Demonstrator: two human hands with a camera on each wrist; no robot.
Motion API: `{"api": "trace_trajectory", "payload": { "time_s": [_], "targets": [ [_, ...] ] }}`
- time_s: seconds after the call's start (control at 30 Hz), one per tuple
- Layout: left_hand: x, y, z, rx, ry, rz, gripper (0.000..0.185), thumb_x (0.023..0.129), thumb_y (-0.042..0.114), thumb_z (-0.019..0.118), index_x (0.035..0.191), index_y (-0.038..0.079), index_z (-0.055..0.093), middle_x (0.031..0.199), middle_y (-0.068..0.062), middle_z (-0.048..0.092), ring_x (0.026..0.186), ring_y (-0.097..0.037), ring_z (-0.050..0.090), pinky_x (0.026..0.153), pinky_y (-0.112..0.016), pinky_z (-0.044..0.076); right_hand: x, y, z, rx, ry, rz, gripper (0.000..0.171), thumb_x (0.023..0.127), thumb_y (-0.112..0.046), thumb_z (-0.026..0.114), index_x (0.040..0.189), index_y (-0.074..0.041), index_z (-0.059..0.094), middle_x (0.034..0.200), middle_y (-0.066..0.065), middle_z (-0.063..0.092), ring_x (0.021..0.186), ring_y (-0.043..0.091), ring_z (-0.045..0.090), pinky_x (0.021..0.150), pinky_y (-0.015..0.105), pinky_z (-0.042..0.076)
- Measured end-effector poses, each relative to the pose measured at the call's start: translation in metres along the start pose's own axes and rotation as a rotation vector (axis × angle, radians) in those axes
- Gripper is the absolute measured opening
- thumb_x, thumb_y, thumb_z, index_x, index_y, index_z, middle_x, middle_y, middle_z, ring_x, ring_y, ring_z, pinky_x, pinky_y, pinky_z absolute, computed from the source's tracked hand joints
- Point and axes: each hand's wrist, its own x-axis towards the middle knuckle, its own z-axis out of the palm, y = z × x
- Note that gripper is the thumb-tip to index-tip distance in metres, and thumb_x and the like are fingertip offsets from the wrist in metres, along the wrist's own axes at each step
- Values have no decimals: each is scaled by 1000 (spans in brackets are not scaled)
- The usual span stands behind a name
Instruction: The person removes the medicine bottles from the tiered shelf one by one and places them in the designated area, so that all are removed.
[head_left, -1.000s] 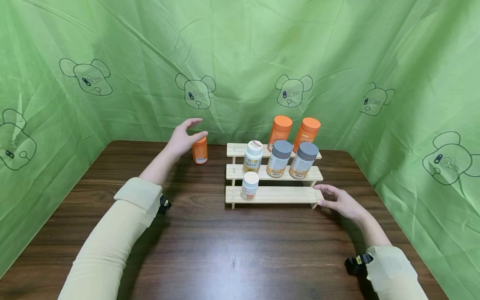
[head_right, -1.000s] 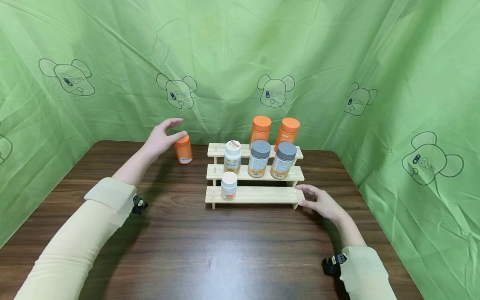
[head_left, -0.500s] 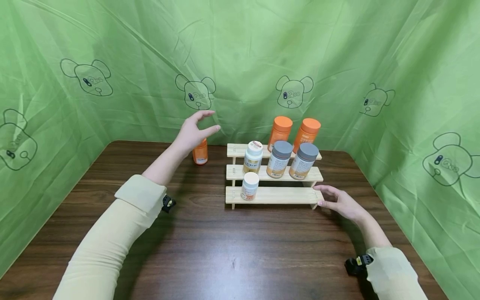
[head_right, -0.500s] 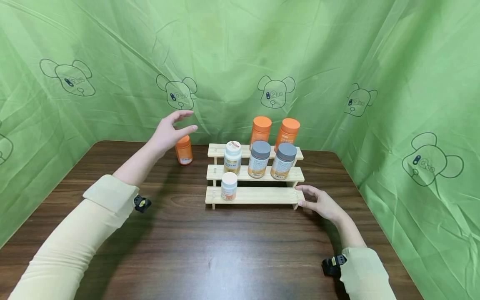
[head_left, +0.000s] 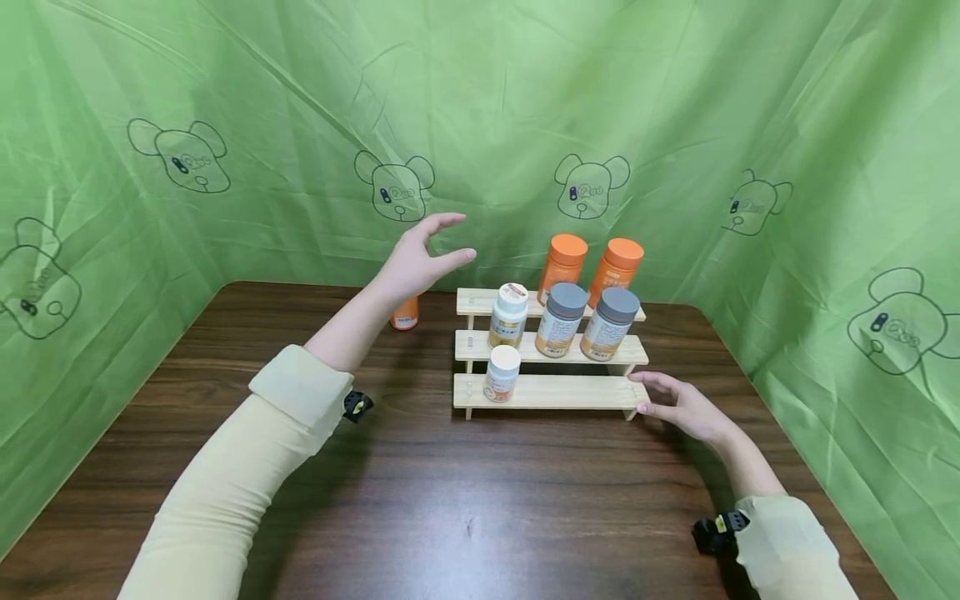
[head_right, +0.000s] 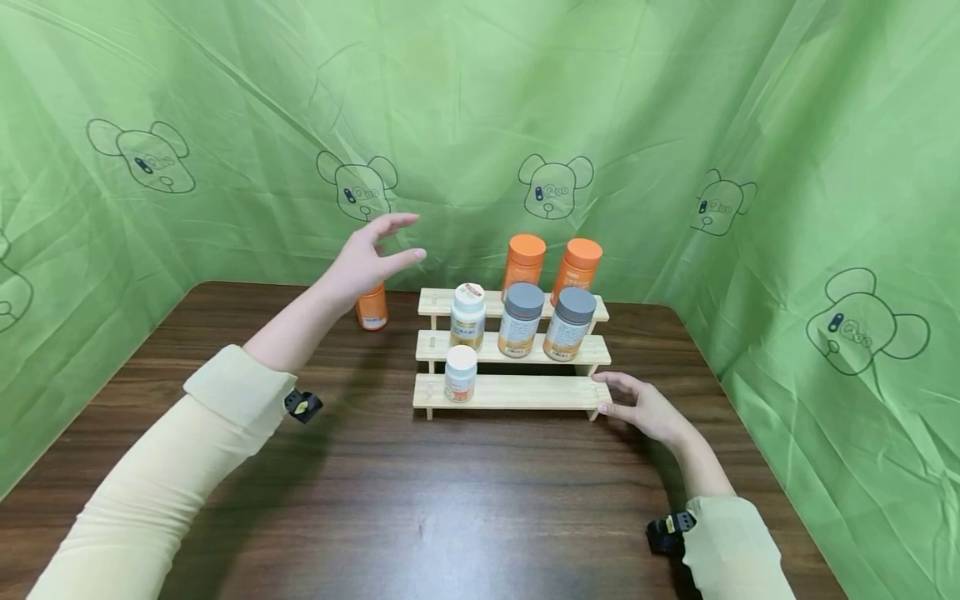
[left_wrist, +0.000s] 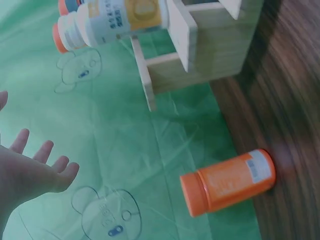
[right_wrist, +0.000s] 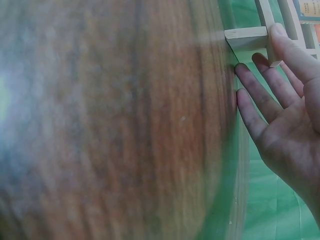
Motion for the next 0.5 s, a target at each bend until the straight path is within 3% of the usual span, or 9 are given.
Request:
{"api": "trace_trajectory", "payload": {
  "time_s": [0.27,0.5],
  "targets": [
    [6,16,17,-15,-45,23,66,82,48,69,140,31,41,145,13,39,138,-15,28,113,-43,23,-1,1,-1,-11,2,6,48,89,-26,67,133,-16,51,133,11,54,118,7,50,91,12,37],
    [10,27,32,-39,-87,17,65,82,44,70,140,32,42,144,11,40,139,-18,28,111,-47,25,-1,1,0,4,0,-13,48,89,-25,67,133,-15,51,133,11,54,116,0,49,91,11,37]
  ]
}}
